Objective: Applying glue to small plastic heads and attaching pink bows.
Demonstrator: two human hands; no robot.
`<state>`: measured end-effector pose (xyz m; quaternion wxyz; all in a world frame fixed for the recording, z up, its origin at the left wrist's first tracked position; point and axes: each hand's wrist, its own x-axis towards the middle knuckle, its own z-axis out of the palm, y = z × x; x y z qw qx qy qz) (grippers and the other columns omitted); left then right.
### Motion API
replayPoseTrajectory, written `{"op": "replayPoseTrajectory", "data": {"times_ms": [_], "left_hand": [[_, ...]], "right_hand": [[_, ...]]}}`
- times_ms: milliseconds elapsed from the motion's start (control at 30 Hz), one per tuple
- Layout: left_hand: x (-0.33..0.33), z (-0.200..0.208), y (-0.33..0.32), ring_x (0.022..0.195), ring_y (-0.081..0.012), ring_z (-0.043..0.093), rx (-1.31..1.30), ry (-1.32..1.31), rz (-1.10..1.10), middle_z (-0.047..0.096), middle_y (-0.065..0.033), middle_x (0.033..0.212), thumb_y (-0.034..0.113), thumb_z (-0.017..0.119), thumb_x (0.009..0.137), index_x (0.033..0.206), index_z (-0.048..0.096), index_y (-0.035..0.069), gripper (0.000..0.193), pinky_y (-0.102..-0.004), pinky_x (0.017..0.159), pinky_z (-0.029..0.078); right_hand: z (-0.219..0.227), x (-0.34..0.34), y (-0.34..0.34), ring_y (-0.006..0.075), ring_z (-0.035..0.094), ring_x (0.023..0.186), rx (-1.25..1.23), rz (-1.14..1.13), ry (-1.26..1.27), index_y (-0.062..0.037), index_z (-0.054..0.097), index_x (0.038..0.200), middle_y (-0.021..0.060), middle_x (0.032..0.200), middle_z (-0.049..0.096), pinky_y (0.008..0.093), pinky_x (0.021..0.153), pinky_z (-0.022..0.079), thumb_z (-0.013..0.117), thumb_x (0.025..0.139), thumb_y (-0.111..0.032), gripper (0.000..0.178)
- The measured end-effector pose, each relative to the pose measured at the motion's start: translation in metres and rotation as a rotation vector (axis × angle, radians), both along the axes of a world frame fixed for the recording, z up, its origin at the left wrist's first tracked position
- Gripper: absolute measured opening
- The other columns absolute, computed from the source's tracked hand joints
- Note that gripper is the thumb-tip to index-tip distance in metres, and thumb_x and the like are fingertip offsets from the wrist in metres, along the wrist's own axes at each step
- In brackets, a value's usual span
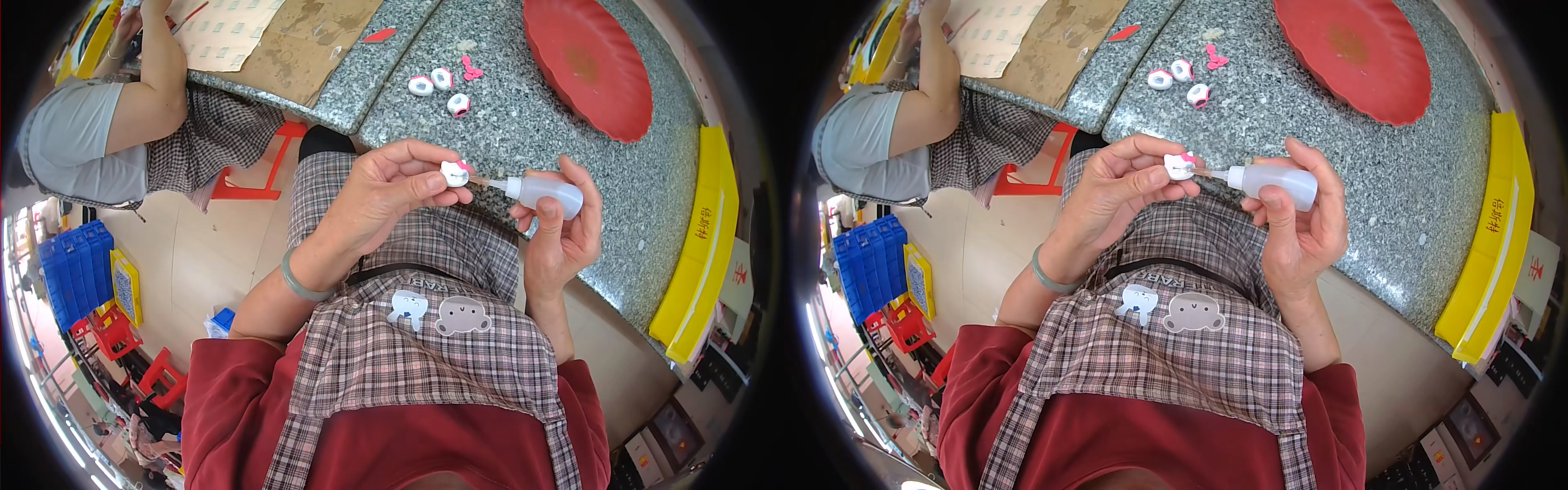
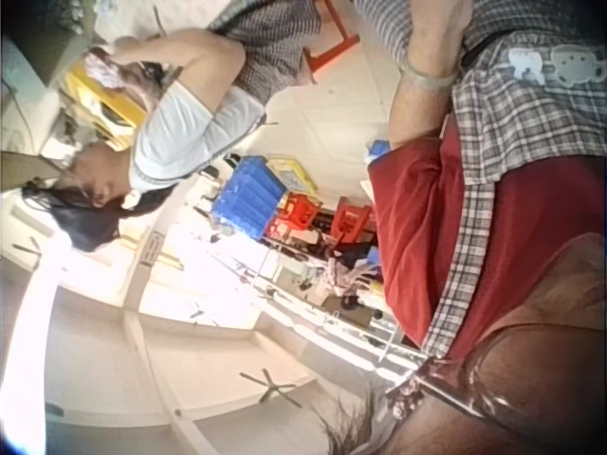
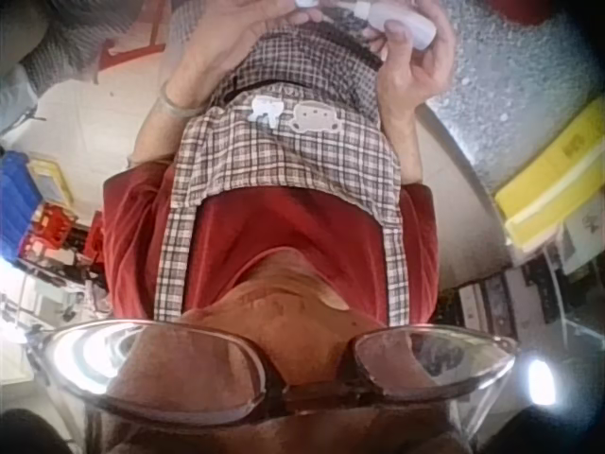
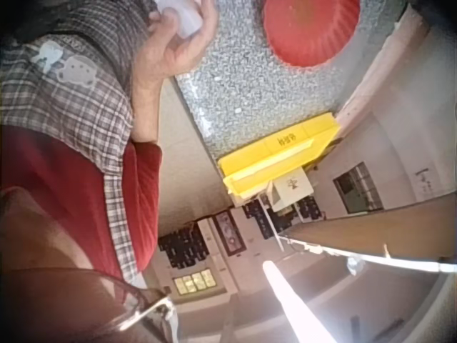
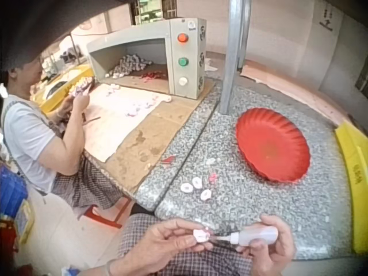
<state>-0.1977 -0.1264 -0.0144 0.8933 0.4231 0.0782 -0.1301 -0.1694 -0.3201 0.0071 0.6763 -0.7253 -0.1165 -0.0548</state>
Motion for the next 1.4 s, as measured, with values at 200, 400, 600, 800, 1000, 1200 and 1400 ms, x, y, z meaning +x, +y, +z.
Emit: {"op": "replayPoseTrajectory", "data": {"times_ms": [200,400,600,800,1000,1200,1400], "left_hand": [[0.002,0.000,0.002,0.093,-0.0241,0.063,-0.140,-0.008,-0.014,0.060,-0.0204,0.108,0.005,0.055,0.087,0.111,0.055,-0.002,0.024,-0.0285,0.082,0.054],[0.003,-0.002,0.003,0.095,-0.0243,0.063,-0.225,0.000,-0.034,0.059,-0.0213,0.110,0.005,0.054,0.088,0.113,0.054,-0.003,0.026,-0.0284,0.083,0.053],[0.001,-0.004,0.003,0.093,-0.0248,0.064,-0.215,-0.003,-0.041,0.057,-0.0247,0.112,0.005,0.053,0.088,0.114,0.052,-0.004,0.027,-0.0295,0.082,0.054],[0.000,-0.010,0.004,0.093,-0.0246,0.064,-0.257,0.007,-0.057,0.057,-0.0251,0.112,0.005,0.054,0.088,0.114,0.053,-0.004,0.028,-0.0295,0.082,0.054],[0.001,-0.011,0.007,0.093,-0.0248,0.063,-0.300,-0.007,-0.058,0.057,-0.0244,0.113,0.006,0.054,0.088,0.115,0.053,-0.004,0.028,-0.0300,0.083,0.053],[0.002,-0.010,0.007,0.093,-0.0253,0.063,-0.294,-0.002,-0.053,0.056,-0.0254,0.114,0.007,0.054,0.088,0.116,0.052,-0.004,0.029,-0.0309,0.084,0.053],[0.002,-0.012,0.008,0.093,-0.0249,0.063,-0.283,0.005,-0.048,0.056,-0.0252,0.113,0.007,0.053,0.089,0.116,0.052,-0.003,0.029,-0.0306,0.084,0.053]], "right_hand": [[0.002,0.000,-0.001,0.0133,0.057,0.059,0.022,-0.012,-0.030,0.0035,0.045,0.121,0.0172,0.092,0.060,0.0201,0.047,0.043,0.058,0.089,-0.022,0.043],[0.000,0.002,-0.003,0.0134,0.056,0.058,0.043,-0.017,-0.010,0.0039,0.045,0.121,0.0171,0.092,0.060,0.0202,0.046,0.043,0.058,0.089,-0.022,0.043],[-0.001,0.001,-0.002,0.0133,0.057,0.058,0.043,-0.004,-0.004,0.0040,0.045,0.120,0.0174,0.091,0.060,0.0203,0.045,0.043,0.057,0.089,-0.021,0.042],[-0.001,0.001,-0.003,0.0133,0.057,0.058,0.035,-0.012,-0.027,0.0040,0.045,0.120,0.0177,0.091,0.061,0.0204,0.046,0.043,0.057,0.089,-0.020,0.041],[-0.001,0.002,-0.004,0.0133,0.057,0.058,0.027,-0.021,-0.054,0.0041,0.045,0.120,0.0177,0.091,0.061,0.0204,0.046,0.043,0.057,0.089,-0.020,0.041],[0.000,0.002,-0.004,0.0131,0.056,0.058,0.013,-0.013,-0.046,0.0042,0.045,0.120,0.0176,0.090,0.060,0.0204,0.046,0.043,0.057,0.089,-0.019,0.041],[0.001,0.001,-0.004,0.0129,0.056,0.058,0.008,0.001,-0.024,0.0041,0.046,0.119,0.0172,0.090,0.060,0.0204,0.046,0.043,0.057,0.089,-0.020,0.041]]}}
